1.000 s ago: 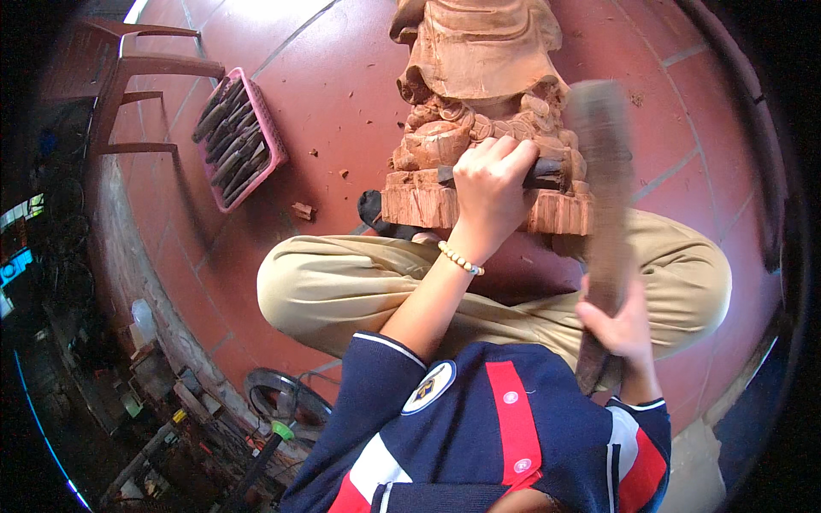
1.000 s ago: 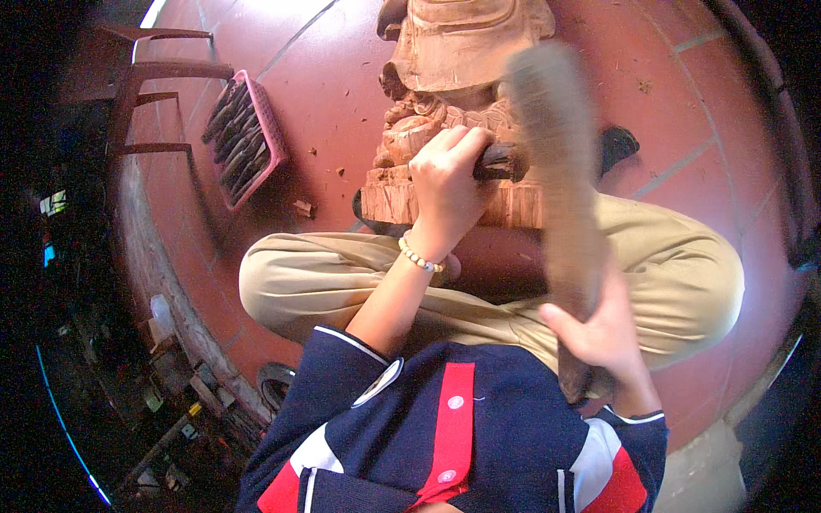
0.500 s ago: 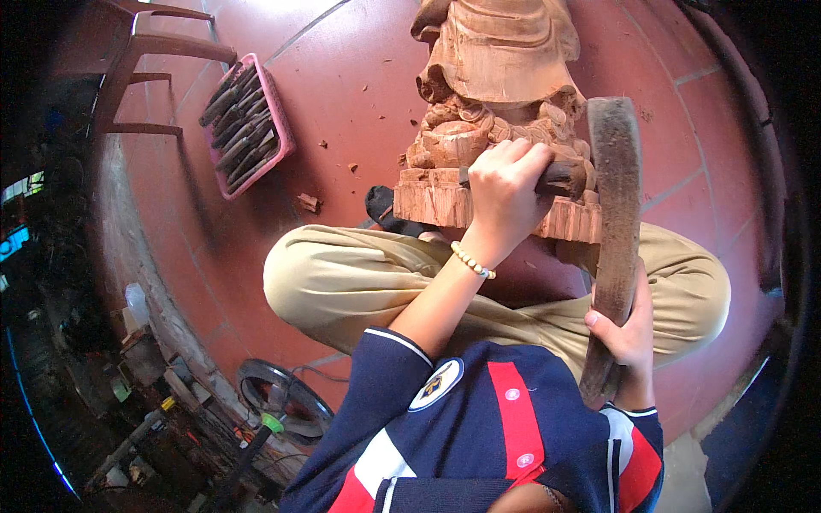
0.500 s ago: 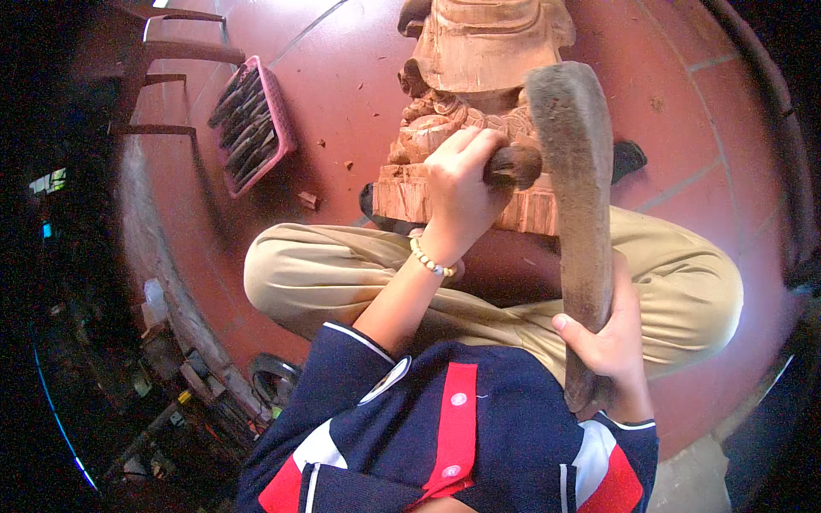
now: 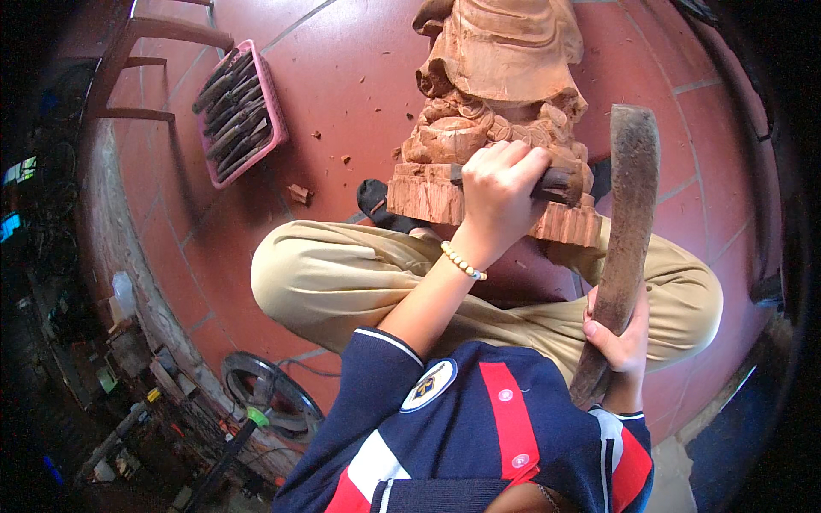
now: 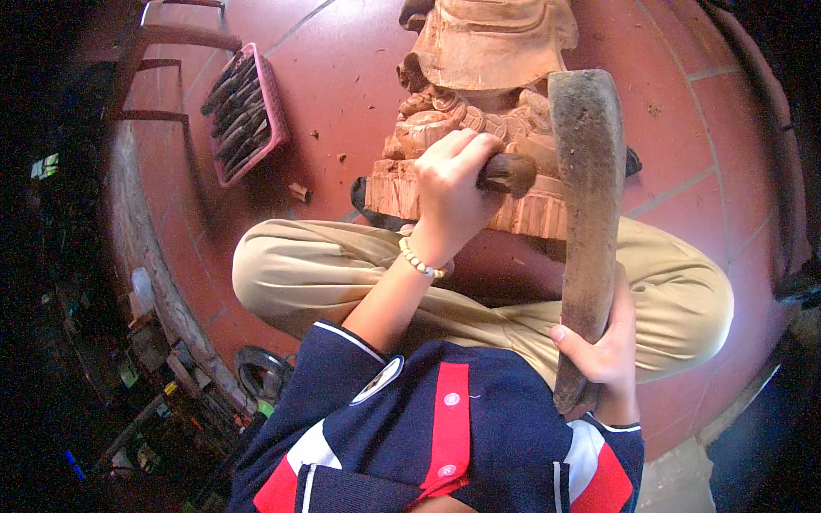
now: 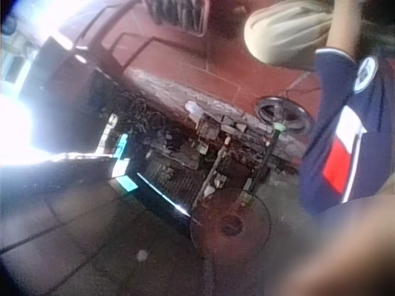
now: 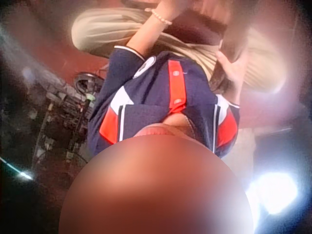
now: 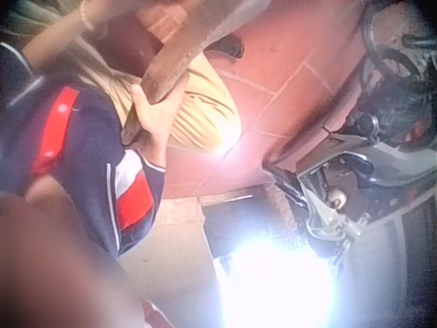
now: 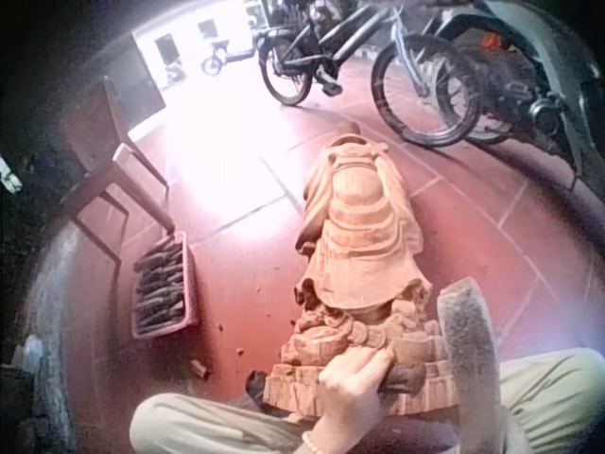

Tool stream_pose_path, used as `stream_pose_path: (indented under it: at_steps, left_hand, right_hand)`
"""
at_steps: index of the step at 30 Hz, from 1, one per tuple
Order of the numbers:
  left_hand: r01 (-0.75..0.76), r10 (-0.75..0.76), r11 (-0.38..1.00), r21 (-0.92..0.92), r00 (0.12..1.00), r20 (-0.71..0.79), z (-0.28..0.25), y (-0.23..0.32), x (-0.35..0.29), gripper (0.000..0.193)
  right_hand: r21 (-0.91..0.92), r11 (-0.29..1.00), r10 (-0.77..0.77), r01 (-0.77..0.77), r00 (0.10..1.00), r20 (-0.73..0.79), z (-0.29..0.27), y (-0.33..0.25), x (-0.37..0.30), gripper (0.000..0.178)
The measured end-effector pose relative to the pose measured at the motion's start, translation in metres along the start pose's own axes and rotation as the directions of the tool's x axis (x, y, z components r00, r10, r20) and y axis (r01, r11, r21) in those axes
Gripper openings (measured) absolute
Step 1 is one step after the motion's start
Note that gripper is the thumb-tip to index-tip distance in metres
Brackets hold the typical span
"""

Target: The person is carving a wooden sculpture using a chisel and mallet. They are seated on the floor, holding the chisel in one hand and striking it with the mallet in the other to shape the wood.

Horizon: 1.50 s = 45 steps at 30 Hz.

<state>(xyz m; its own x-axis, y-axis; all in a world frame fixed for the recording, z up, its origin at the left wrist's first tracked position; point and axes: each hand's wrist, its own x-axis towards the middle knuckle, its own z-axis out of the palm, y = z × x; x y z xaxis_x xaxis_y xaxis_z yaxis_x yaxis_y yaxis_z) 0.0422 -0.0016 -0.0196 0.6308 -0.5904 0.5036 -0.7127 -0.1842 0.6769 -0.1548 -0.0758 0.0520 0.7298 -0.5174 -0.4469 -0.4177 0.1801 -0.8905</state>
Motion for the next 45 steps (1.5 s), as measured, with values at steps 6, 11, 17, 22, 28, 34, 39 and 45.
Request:
stream_pose_path:
  at_steps: [6,11,17,22,28,34,39,45]
  left_hand:
    - [0.008,-0.008,1.0,-0.003,1.0,-0.018,0.004,0.002,0.002,0.02]
    - [0.015,-0.017,1.0,-0.025,0.998,-0.055,0.005,0.0,0.003,0.018]
    - [0.01,-0.013,0.999,-0.04,0.998,-0.069,0.005,-0.001,0.003,0.02]
    - [0.019,-0.021,0.999,-0.026,0.995,-0.099,0.007,-0.003,0.001,0.013]
    - [0.002,0.001,0.997,0.071,0.999,-0.038,0.005,-0.008,0.0,0.018]
    - [0.012,-0.01,1.0,0.012,0.994,-0.111,0.004,-0.014,0.0,0.015]
    - [0.023,-0.021,0.999,0.028,0.996,-0.087,0.0,-0.018,-0.006,0.014]
    - [0.07,-0.074,0.997,-0.03,0.984,-0.161,-0.003,-0.025,-0.001,0.019]
  right_hand:
    - [0.029,0.999,0.03,-0.029,0.999,-0.036,-0.001,-0.001,-0.002,0.056]
    - [0.081,0.996,0.049,-0.044,0.997,-0.055,0.002,-0.004,-0.005,0.056]
    - [-0.316,0.946,-0.082,0.078,0.997,0.001,0.004,-0.005,0.002,0.056]
    - [-0.436,0.898,-0.08,0.065,0.997,-0.016,0.0,0.001,0.002,0.057]
    - [-0.616,0.774,-0.167,0.149,0.985,0.029,0.009,0.0,0.009,0.065]
    - [-0.079,0.983,0.156,-0.163,0.984,-0.082,-0.002,-0.008,-0.005,0.059]
    - [-0.518,0.848,-0.08,0.111,0.993,0.082,0.014,-0.012,0.011,0.063]
    - [-0.487,0.872,-0.023,0.049,0.998,0.058,0.018,-0.019,0.009,0.066]
